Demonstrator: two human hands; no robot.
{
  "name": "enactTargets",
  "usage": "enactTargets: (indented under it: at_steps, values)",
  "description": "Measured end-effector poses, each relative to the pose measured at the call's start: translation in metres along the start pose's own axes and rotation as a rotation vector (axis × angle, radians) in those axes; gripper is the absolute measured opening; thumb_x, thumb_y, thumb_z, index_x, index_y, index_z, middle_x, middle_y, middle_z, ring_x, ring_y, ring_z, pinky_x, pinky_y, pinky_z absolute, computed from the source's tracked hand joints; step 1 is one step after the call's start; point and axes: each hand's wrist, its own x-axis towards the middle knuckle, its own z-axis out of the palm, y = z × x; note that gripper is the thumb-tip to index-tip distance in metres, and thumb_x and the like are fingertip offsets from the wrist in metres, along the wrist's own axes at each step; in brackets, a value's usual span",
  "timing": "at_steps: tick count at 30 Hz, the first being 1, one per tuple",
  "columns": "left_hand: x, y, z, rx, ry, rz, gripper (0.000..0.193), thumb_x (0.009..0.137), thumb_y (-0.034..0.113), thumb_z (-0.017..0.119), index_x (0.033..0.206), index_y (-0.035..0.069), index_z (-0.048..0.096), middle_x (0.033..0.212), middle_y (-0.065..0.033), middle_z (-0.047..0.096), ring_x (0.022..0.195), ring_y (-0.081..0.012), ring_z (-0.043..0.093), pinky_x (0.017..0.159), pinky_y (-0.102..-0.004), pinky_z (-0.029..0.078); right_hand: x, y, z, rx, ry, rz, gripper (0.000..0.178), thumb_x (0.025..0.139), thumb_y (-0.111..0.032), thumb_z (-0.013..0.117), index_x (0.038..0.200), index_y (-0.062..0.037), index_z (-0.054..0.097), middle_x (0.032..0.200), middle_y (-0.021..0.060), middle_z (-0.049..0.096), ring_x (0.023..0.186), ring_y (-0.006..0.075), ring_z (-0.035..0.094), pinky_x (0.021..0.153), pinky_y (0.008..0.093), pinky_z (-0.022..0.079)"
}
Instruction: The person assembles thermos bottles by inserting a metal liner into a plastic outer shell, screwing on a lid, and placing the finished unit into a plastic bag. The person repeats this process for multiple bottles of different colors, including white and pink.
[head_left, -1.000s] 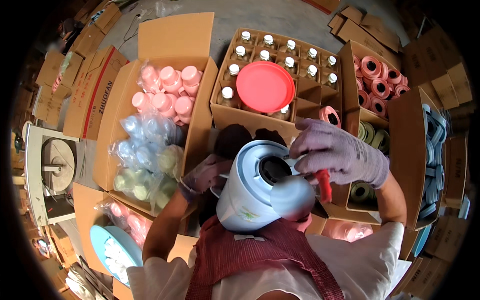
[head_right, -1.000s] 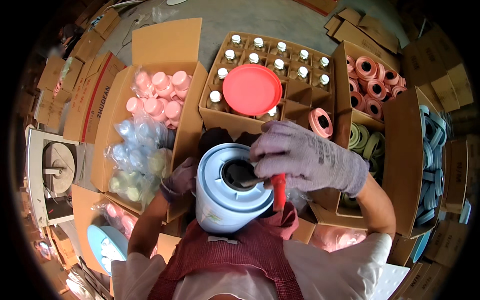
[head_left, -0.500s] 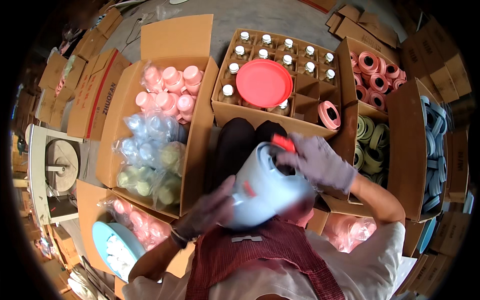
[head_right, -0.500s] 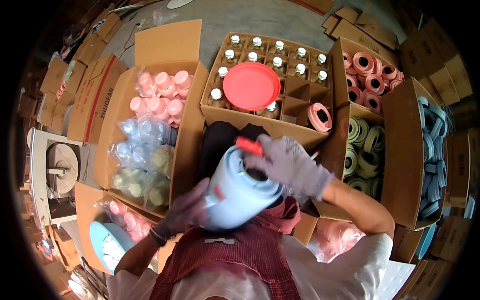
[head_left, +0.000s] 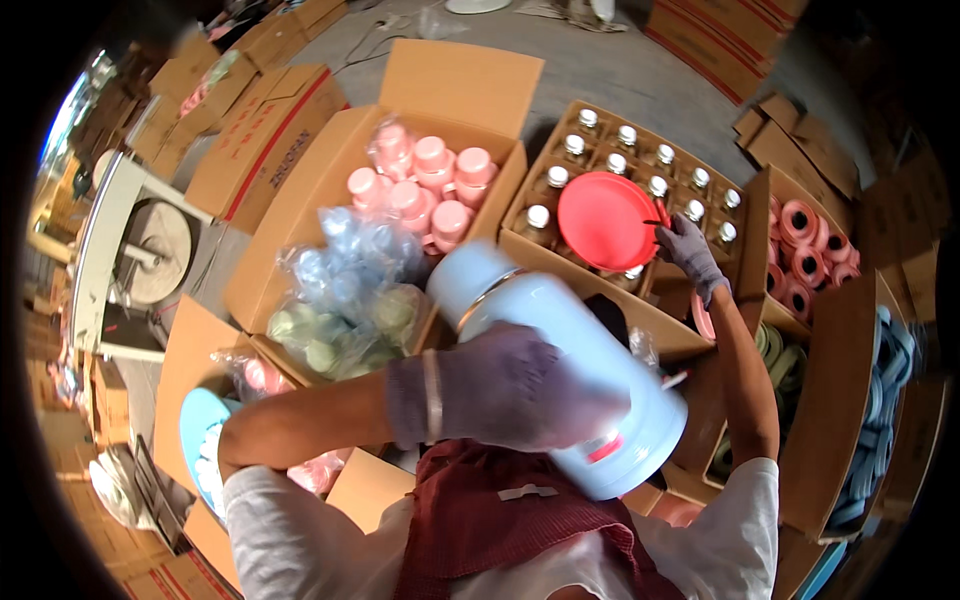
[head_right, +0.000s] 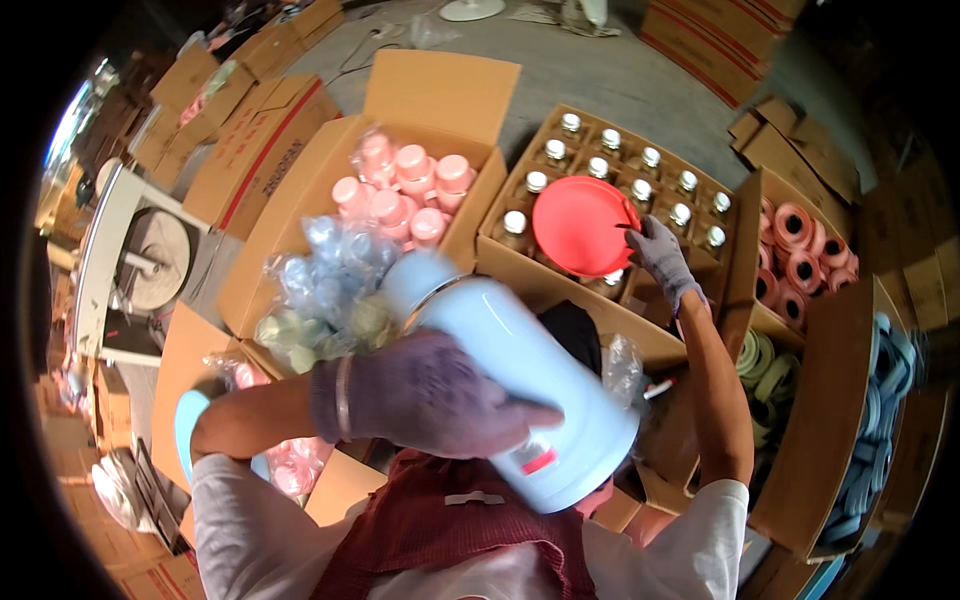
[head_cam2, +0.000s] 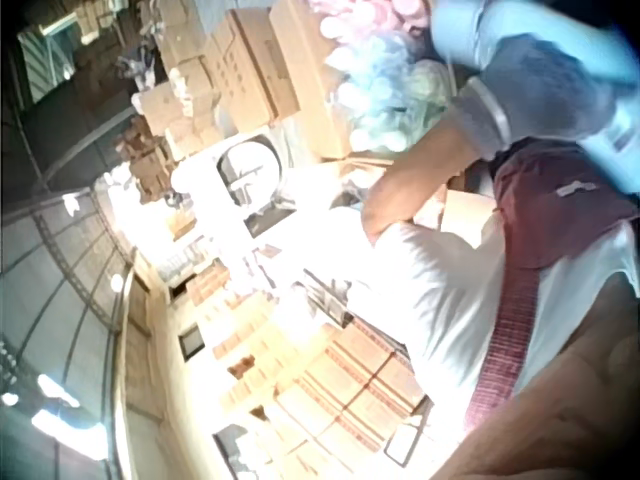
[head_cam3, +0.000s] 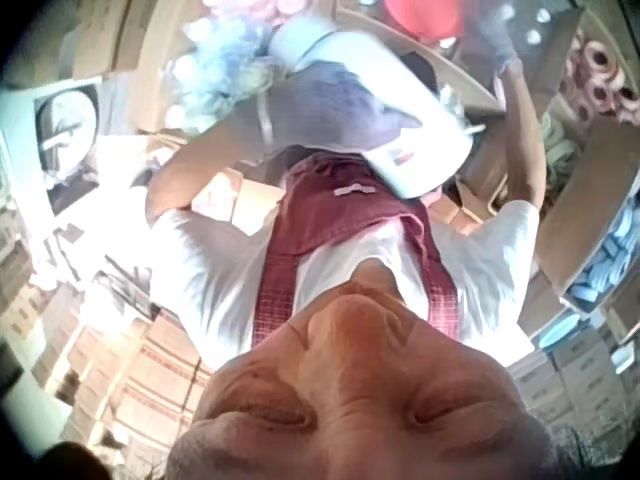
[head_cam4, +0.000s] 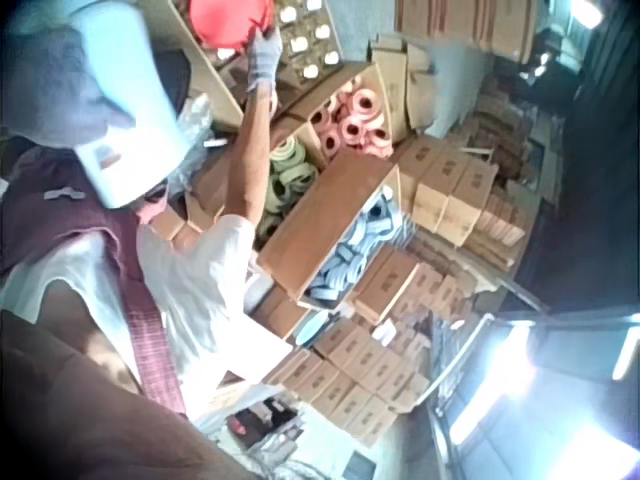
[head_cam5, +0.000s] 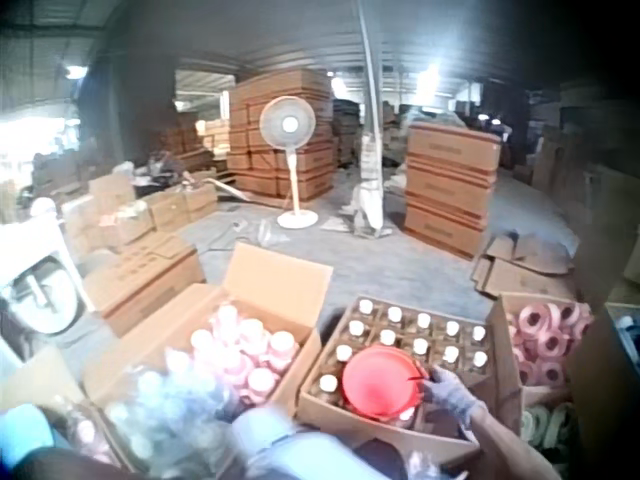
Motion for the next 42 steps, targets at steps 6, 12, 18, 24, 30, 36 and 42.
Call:
enactTargets:
  at_steps: [6,12,18,24,30,36,42]
  values:
    - [-0.013,-0.008,0.059,0.206,-0.369,0.334,0.023,0.09,0.026,0.054,0.078,0.008,0.058,0.06,-0.0041,0.06,0.053,-0.0199,0.058,0.049,-0.0344,0.042,0.08,0.103,0.043,-0.536,0.15,-0.206,0.034,0.079,-0.022,0.071,0.101,0.0031,0.061,0.085,0.0177,0.065,0.081,0.0259,0.066,0.074,0.0364,0.052]
    - [-0.029,-0.081,0.047,-0.237,0.305,0.193,0.027,0.081,0.019,0.065,0.106,0.008,0.069,0.094,-0.0109,0.066,0.085,-0.0206,0.065,0.075,-0.0354,0.053,0.043,0.097,0.047,-0.091,0.17,-0.239,0.022,0.088,-0.016,0.066,0.103,0.0007,0.062,0.092,0.0151,0.063,0.081,0.0279,0.061,0.077,0.0346,0.05]
    - [-0.139,-0.44,0.099,0.286,0.53,-1.273,0.057,0.087,0.046,0.065,0.123,0.003,0.059,0.122,-0.0171,0.06,0.117,-0.0361,0.054,0.098,-0.0464,0.041,-0.054,0.092,0.031,-0.026,0.206,-0.186,0.012,0.09,-0.003,0.057,0.1,0.0026,0.059,0.091,0.0097,0.057,0.081,0.0166,0.055,0.074,0.0294,0.047]
    - [-0.184,-0.573,0.151,0.584,0.151,-1.902,0.066,0.083,0.058,0.06,0.122,0.005,0.061,0.131,-0.0155,0.056,0.127,-0.0346,0.046,0.107,-0.0647,0.026,-0.123,0.095,0.02,-0.154,0.262,0.068,0.025,0.085,0.004,0.057,0.11,0.0057,0.058,0.104,0.0149,0.058,0.096,0.0245,0.062,0.088,0.0311,0.05]
    - [-0.145,-0.545,0.105,-0.169,1.3,-1.116,0.024,0.09,0.022,0.058,0.086,0.002,0.07,0.086,-0.0131,0.068,0.085,-0.0226,0.064,0.078,-0.0381,0.05,-0.079,0.069,0.035,-0.029,0.202,0.076,0.022,0.086,0.001,0.057,0.108,0.004,0.06,0.108,0.0178,0.061,0.105,0.0308,0.062,0.092,0.0354,0.049]
    - [0.024,-0.37,0.021,-0.118,0.732,-0.209,0.017,0.081,0.012,0.068,0.096,0.004,0.068,0.092,-0.0097,0.066,0.083,-0.028,0.062,0.076,-0.0354,0.05,0.065,-0.069,0.119,0.294,-0.162,-0.337,0.081,0.077,-0.023,0.08,0.143,-0.0019,0.039,0.132,0.0142,0.049,0.112,0.0253,0.057,0.098,0.0372,0.045]
    - [0.013,-0.354,0.055,-1.086,0.642,-0.451,0.03,0.093,0.016,0.057,0.119,0.003,0.061,0.106,-0.0109,0.066,0.094,-0.0238,0.062,0.081,-0.0343,0.05,0.087,-0.118,0.122,0.936,-0.379,-0.017,0.018,0.091,-0.021,0.064,0.088,-0.0036,0.065,0.078,0.0039,0.064,0.062,0.011,0.061,0.057,0.0236,0.051]
